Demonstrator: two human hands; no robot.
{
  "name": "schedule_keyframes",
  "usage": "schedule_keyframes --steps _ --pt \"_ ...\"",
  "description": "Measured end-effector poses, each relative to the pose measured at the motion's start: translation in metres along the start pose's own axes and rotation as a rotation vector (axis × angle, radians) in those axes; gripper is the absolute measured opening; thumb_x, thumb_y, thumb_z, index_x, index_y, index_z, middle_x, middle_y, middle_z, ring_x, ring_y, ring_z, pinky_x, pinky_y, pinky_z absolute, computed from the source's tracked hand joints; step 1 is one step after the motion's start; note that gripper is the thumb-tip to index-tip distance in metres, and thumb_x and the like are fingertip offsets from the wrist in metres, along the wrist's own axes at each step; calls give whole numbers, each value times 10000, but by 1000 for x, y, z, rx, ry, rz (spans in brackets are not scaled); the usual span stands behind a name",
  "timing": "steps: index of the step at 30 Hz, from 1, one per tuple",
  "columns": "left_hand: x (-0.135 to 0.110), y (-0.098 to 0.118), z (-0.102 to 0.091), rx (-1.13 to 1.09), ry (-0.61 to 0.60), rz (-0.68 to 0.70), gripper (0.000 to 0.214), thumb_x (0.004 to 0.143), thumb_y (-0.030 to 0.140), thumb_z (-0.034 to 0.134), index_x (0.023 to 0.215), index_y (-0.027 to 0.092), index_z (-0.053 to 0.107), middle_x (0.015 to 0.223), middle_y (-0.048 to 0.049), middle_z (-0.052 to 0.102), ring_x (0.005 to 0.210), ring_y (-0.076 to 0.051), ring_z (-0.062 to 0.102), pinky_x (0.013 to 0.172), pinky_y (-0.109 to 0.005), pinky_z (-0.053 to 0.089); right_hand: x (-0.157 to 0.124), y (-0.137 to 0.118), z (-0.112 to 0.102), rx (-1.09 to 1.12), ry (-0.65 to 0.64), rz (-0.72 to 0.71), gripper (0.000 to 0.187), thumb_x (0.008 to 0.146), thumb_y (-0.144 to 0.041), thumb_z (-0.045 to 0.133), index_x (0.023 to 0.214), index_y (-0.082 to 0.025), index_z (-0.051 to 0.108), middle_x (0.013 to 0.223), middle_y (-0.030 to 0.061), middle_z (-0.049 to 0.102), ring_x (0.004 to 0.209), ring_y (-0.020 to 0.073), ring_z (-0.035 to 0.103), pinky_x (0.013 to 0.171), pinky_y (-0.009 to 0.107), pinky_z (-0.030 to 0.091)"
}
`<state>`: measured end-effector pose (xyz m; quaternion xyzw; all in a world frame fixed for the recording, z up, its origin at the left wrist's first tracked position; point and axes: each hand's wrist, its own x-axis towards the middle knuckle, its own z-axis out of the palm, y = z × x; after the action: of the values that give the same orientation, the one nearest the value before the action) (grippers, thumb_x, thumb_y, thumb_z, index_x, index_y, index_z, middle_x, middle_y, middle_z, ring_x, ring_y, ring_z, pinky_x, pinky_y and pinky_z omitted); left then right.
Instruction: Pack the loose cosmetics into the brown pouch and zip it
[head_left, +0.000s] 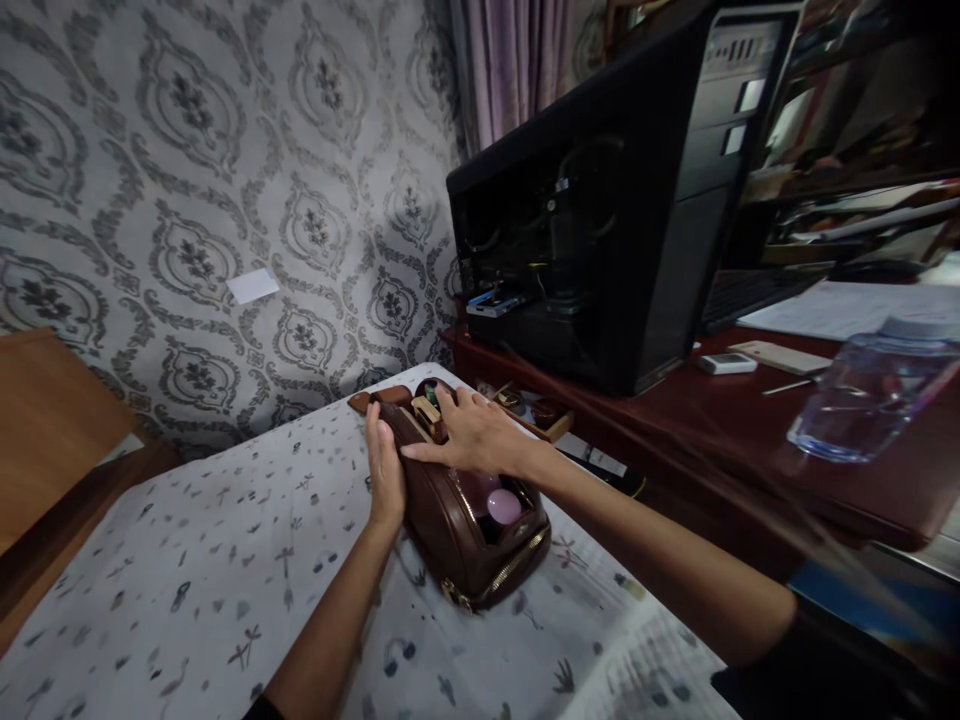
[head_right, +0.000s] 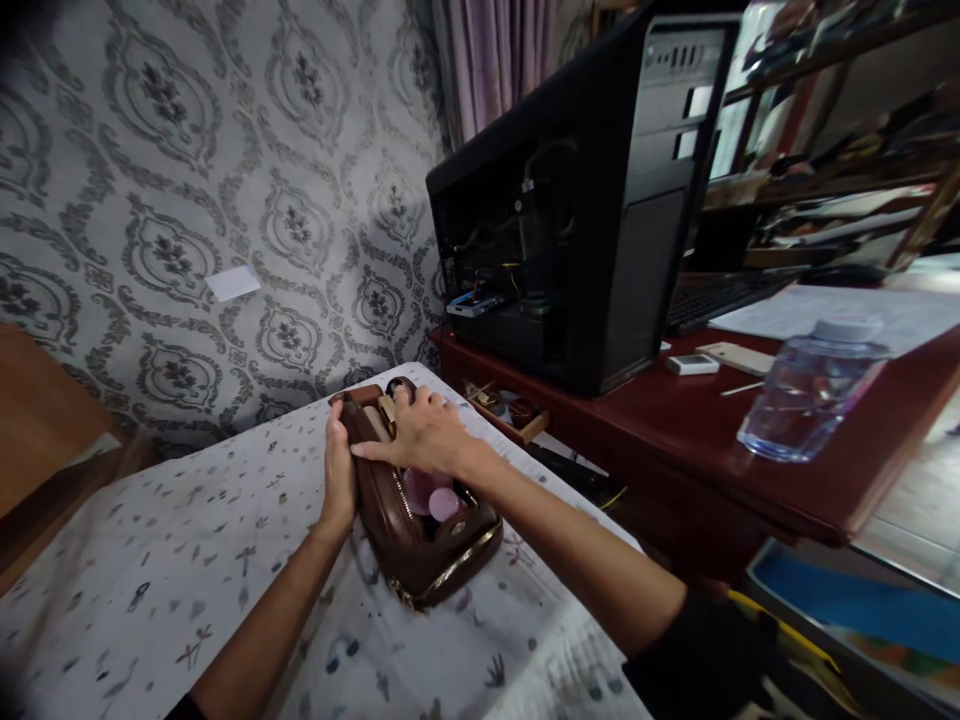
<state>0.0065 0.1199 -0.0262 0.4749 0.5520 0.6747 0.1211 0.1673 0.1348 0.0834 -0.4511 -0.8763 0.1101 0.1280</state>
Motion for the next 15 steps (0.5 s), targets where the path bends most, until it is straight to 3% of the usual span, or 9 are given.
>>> schedule_keyframes --steps 4,8,12,15 --pt "0 -2 -3 -2 -9 1 662 1017 657 276 1512 233 392 1656 -106 335 1553 -211 285 1297 -403 199 -2 -5 2 -62 7 -31 958 843 -790 594 1542 -163 410 1428 295 475 1330 482 492 1073 590 382" --pt "12 -4 -15 44 -15 5 536 1023 596 358 1395 236 496 1547 -101 456 1492 -199 368 1272 -370 231 -2 -2 3 -60 6 -56 871 853 -786 584 1524 -243 466 1391 253 514 1308 462 505 1051 567 395" --pt "51 -14 -26 -9 10 -127 363 972 488 546 1221 226 575 1419 -89 557 1433 -216 429 1234 -363 285 -3 -1 2 -59 23 -64 871 849 -798 576 1523 -256 475 1386 248 519 1300 453 509 1047 562 396" --pt "87 -26 -26 -102 -36 -319 272 935 455 601 1012 197 643 1137 -84 700 1273 -261 580 1114 -387 440 -5 -2 1 -64 19 -60 868 856 -787 577 1524 -242 476 1375 255 524 1301 442 510 1058 556 392"
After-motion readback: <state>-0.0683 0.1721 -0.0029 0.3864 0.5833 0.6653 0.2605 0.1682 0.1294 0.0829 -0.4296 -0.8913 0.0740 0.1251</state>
